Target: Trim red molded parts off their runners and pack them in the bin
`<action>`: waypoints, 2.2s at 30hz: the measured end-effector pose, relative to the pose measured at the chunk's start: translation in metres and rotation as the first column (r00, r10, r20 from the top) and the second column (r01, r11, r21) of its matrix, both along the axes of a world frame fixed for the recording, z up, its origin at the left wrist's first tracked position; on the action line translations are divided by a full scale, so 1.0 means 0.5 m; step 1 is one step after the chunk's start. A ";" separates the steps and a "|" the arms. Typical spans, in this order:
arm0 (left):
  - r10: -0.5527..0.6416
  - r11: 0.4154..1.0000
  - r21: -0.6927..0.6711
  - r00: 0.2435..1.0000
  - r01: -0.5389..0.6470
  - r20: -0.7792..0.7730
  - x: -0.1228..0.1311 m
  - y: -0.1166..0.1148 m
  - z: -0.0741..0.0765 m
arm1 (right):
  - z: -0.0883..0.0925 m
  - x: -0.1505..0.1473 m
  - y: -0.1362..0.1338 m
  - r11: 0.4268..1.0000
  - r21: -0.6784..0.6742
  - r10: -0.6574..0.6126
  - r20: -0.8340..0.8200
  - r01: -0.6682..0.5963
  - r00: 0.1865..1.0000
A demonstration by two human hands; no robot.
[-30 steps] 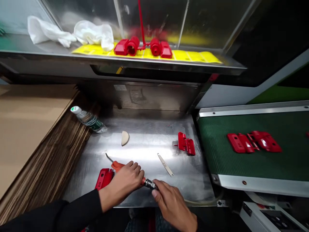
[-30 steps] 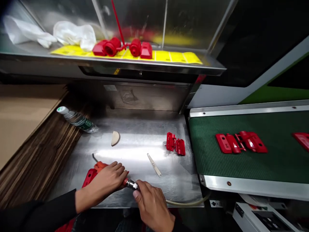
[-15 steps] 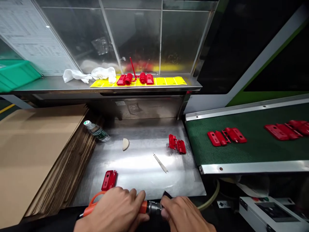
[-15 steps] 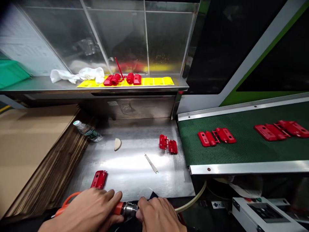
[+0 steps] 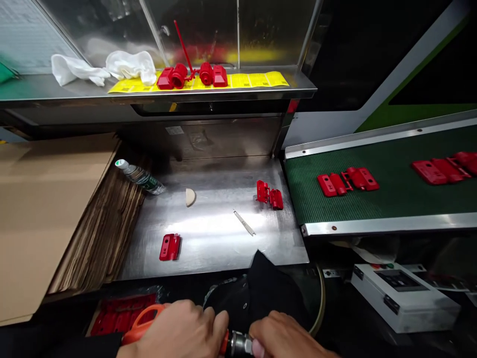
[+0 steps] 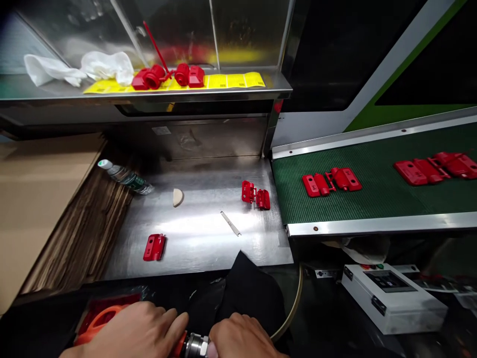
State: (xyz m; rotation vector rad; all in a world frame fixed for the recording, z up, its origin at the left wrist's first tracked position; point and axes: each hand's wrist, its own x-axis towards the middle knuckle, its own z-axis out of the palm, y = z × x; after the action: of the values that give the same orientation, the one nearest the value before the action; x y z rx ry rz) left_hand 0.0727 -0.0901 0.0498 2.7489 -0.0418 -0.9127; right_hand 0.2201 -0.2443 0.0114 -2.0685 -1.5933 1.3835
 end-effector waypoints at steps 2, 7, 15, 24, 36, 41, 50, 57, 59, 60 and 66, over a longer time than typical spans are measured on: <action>0.001 1.000 0.009 1.000 -0.002 0.004 -0.006 -0.003 -0.004 | -0.021 -0.003 0.000 1.000 0.020 0.007 -0.066 -0.005 0.998; 0.077 0.997 -0.017 0.997 -0.077 0.003 -0.011 0.008 -0.010 | -0.048 -0.021 0.004 0.987 0.088 -0.137 0.037 0.133 0.990; 0.048 0.997 -0.063 0.999 -0.049 -0.018 0.015 0.055 0.021 | -0.015 0.027 0.052 0.989 0.092 -0.103 -0.148 0.118 0.984; 0.246 0.969 -0.054 0.942 -0.240 0.227 0.014 0.131 0.015 | 0.057 0.079 0.115 0.928 0.359 0.040 0.173 -0.101 0.984; 0.195 0.975 0.073 0.966 -0.210 0.168 0.044 0.116 0.021 | -0.003 0.042 0.105 0.945 0.234 -0.272 0.170 0.229 0.947; 0.167 0.979 0.090 0.973 -0.182 0.157 0.043 0.113 0.009 | 0.013 0.039 0.122 0.946 0.124 -0.308 0.037 0.301 0.951; 0.180 0.982 0.042 0.979 -0.185 0.099 0.031 0.110 -0.007 | -0.008 0.024 0.121 0.969 0.088 -0.242 0.126 0.232 0.962; 0.374 0.922 -0.089 0.926 -0.377 -0.045 0.033 0.124 0.013 | -0.010 0.006 0.131 0.990 0.136 -0.035 0.469 -0.033 0.883; 0.415 0.894 -0.129 0.901 -0.430 -0.123 0.033 0.128 0.015 | -0.023 0.003 0.126 0.978 0.191 -0.017 0.488 -0.088 0.873; 0.433 0.877 -0.152 0.888 -0.455 -0.156 0.033 0.130 0.014 | -0.031 0.002 0.122 0.968 0.227 -0.023 0.498 -0.105 0.867; 0.441 0.800 -0.301 0.849 -0.519 -0.292 0.032 0.145 -0.014 | -0.070 -0.012 0.096 0.915 0.391 -0.126 0.508 -0.097 0.852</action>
State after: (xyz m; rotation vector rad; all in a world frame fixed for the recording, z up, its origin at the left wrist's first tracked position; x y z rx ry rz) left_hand 0.0885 -0.0178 0.0431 2.1432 0.4613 -0.9204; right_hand 0.2141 -0.1961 -0.0238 -2.2824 -1.8465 0.4094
